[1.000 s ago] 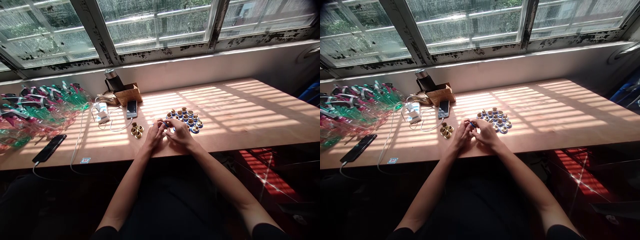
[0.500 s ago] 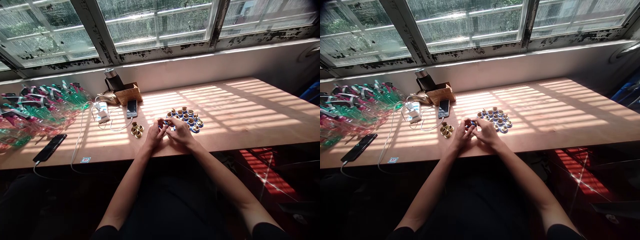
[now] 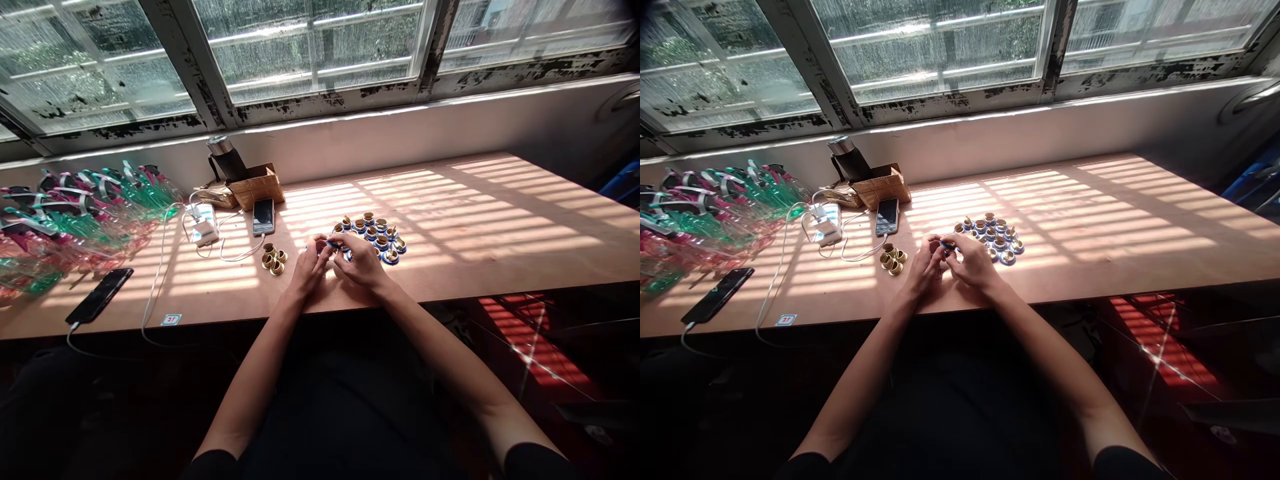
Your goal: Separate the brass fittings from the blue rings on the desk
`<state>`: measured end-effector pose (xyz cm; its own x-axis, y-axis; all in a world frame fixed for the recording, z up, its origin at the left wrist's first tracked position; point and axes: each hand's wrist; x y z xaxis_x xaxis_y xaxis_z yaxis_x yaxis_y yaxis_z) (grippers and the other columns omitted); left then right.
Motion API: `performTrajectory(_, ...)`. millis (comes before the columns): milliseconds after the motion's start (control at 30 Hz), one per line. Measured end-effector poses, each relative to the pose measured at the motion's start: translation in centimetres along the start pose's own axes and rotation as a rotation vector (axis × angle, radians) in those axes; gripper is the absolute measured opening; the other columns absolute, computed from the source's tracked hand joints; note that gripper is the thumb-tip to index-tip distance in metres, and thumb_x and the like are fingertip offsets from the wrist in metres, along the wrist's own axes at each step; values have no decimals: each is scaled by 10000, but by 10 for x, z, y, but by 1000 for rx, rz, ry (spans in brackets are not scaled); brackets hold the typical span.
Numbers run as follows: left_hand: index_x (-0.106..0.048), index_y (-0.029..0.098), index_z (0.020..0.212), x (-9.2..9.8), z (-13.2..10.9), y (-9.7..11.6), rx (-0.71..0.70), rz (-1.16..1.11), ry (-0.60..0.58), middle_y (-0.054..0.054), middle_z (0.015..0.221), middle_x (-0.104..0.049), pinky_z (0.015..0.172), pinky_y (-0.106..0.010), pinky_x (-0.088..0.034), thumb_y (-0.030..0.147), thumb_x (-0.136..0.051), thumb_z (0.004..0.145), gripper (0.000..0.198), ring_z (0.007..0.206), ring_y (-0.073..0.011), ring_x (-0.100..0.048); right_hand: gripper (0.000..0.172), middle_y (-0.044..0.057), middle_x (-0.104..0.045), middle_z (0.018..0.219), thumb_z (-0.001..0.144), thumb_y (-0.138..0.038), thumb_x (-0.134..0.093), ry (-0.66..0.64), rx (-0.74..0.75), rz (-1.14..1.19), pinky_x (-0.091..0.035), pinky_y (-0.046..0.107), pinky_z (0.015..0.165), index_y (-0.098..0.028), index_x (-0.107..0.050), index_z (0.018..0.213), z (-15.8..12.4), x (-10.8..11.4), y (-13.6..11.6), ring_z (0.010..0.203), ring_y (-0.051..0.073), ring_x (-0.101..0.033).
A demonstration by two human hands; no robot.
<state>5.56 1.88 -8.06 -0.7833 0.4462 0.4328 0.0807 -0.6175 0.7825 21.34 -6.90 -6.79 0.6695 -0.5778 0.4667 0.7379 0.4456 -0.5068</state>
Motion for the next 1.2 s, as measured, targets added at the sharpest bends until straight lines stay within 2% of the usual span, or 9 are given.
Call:
performTrajectory(200,-522,204,1289,-1,0,-5,-57,-15,37,-86,1071,-732,776,-316,-550,432,-578,1024,353,908,-202,-716,411,76,-736,1239,873,-114,-611,-8,18,33,-558,427,1024,-248,-640,1261,2,3,-2,1150,263,-692)
performTrajectory(367,-528,202,1265,-1,0,-3,-64,9,59,-69,1025,-722,707,-292,-536,417,-620,997,356,826,-180,-688,413,56,-747,1180,891,-152,-635,-27,-31,8,-575,392,930,-268,-629,1287,2,5,-6,1040,254,-714)
performTrajectory(567,-527,203,1225,-2,1,-5,-51,-13,39,-58,989,-691,696,-293,-532,405,-625,984,329,808,-176,-675,421,55,-751,1200,884,-120,-618,-47,-15,18,-570,376,930,-262,-631,1281,1,4,-6,1045,251,-723)
performTrajectory(700,-503,209,1203,-4,2,-7,-46,-49,35,-51,991,-661,687,-288,-523,400,-636,969,330,797,-165,-651,432,52,-764,1141,869,-95,-596,-52,-14,-32,-565,364,896,-259,-645,1266,1,4,-6,984,248,-724)
performTrajectory(867,-516,216,1135,-5,1,-6,-45,30,37,-16,940,-632,617,-252,-472,348,-741,859,380,709,-132,-584,477,48,-756,1135,841,-63,-556,-38,-34,-17,-563,372,911,-261,-642,1266,1,4,-5,995,246,-717)
performTrajectory(1000,-510,225,1230,-3,0,-4,-52,58,54,-26,980,-657,629,-255,-482,326,-752,859,455,721,-134,-603,469,68,-730,1185,854,-84,-564,-38,-20,24,-560,381,944,-252,-617,1289,2,3,-3,1048,247,-702)
performTrajectory(1200,-528,211,1227,-2,1,6,-131,11,45,-56,1032,-679,732,-276,-559,280,-710,900,381,836,-154,-671,383,50,-727,1023,909,-186,-611,-51,-95,18,-560,348,840,-232,-615,1289,2,4,-4,888,226,-696)
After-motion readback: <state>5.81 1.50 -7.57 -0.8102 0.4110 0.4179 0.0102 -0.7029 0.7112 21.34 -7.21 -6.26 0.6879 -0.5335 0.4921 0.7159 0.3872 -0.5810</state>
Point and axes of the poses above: each hand's wrist, its own z-axis towards the middle knuckle, its own x-axis out of the back of the hand, y = z × x
